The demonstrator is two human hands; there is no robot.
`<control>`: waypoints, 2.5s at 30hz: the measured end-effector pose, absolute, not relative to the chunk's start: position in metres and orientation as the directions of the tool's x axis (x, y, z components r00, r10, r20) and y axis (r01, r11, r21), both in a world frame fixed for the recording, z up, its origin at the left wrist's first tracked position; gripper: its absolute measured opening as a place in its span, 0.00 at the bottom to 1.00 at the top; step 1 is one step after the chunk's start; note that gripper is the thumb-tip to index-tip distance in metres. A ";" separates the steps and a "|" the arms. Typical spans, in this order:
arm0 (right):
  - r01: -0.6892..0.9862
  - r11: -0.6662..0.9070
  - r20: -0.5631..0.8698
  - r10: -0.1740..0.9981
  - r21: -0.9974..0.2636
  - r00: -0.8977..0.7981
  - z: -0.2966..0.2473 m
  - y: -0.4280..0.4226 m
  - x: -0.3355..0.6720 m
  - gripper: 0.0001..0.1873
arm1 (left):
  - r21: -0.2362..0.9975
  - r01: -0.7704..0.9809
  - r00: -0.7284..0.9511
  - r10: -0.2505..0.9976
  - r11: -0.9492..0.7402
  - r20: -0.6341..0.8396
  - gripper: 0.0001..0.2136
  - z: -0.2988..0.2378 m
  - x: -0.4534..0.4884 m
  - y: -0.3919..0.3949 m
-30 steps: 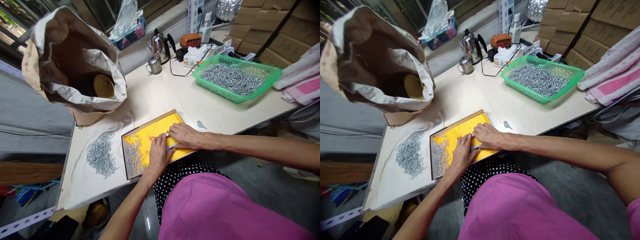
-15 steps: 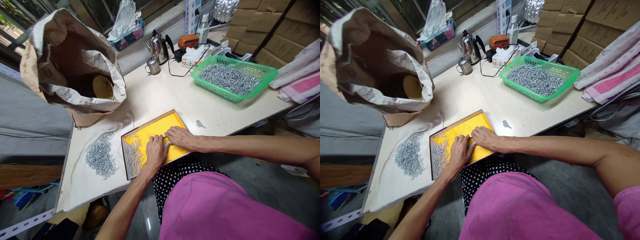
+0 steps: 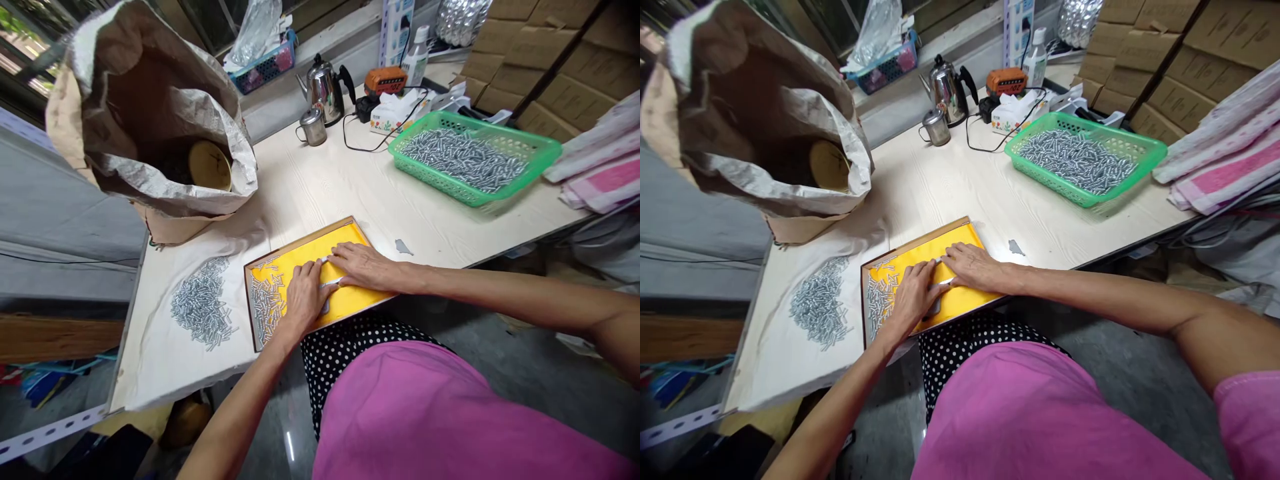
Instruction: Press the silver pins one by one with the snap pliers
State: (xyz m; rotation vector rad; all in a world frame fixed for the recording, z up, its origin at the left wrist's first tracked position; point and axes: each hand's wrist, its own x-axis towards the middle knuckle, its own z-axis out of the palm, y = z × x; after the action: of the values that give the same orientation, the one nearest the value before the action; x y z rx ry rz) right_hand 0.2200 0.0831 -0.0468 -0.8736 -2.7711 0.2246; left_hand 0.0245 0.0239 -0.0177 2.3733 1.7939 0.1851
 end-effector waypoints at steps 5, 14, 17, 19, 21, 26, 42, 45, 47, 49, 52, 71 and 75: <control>0.507 0.833 0.167 0.545 -0.223 -0.822 -0.044 0.071 0.221 0.20 | 0.380 0.918 0.043 0.980 -0.116 0.195 0.21 -0.003 -0.017 0.006; 0.545 0.760 -0.018 0.577 -0.354 -0.817 -0.043 0.070 0.193 0.10 | 0.625 0.756 -0.320 0.943 0.195 0.092 0.16 0.010 -0.054 -0.028; 0.525 0.786 0.039 0.566 -0.328 -0.823 -0.031 0.071 0.191 0.11 | 0.634 0.737 -0.372 0.924 0.234 0.092 0.14 0.009 -0.061 -0.031; 0.491 0.831 0.097 0.529 -0.261 -0.843 -0.022 0.072 0.189 0.12 | 0.624 0.744 -0.380 0.919 0.239 0.101 0.13 0.006 -0.061 -0.032; 0.509 0.833 0.149 0.544 -0.217 -0.826 -0.014 0.074 0.189 0.13 | 0.582 0.791 -0.326 0.935 0.190 0.138 0.12 0.001 -0.056 -0.034; 0.641 0.687 0.270 0.726 -0.344 -0.633 -0.008 0.076 0.193 0.15 | 0.419 0.907 0.011 0.998 -0.036 0.063 0.08 -0.018 -0.020 -0.039; 0.586 0.645 0.415 0.764 -0.491 -0.494 -0.072 0.024 0.231 0.17 | 0.114 0.955 -0.294 0.920 0.273 0.259 0.10 0.024 -0.105 -0.005; 0.597 0.633 0.360 0.773 -0.493 -0.522 -0.079 0.023 0.230 0.17 | 0.030 0.908 -0.418 0.895 0.419 0.154 0.10 0.022 -0.150 -0.016; 0.602 0.624 0.324 0.778 -0.499 -0.538 -0.083 0.023 0.229 0.17 | -0.025 0.880 -0.472 0.879 0.475 0.069 0.10 0.017 -0.169 -0.026; 0.607 0.620 0.302 0.780 -0.497 -0.549 -0.085 0.023 0.228 0.17 | -0.060 0.867 -0.495 0.869 0.494 -0.004 0.11 0.010 -0.176 -0.036; 0.612 0.624 0.295 0.776 -0.487 -0.557 -0.088 0.022 0.228 0.17 | -0.082 0.863 -0.504 0.861 0.499 -0.071 0.12 0.003 -0.170 -0.043; 0.536 0.799 0.101 0.577 -0.271 -0.810 -0.063 0.054 0.221 0.06 | 0.774 0.503 -0.260 0.921 0.385 -0.290 0.14 0.012 -0.046 -0.028; 0.495 0.825 0.190 0.550 -0.271 -0.813 -0.062 0.050 0.223 0.08 | 0.829 0.257 -0.201 0.867 0.496 -0.457 0.18 -0.010 -0.007 -0.024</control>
State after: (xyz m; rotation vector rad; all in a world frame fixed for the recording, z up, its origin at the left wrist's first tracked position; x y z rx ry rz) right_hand 0.2227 0.0504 -0.0616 -0.8022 -2.7477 0.3051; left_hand -0.0073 -0.0239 -0.0100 0.9592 1.7234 0.7492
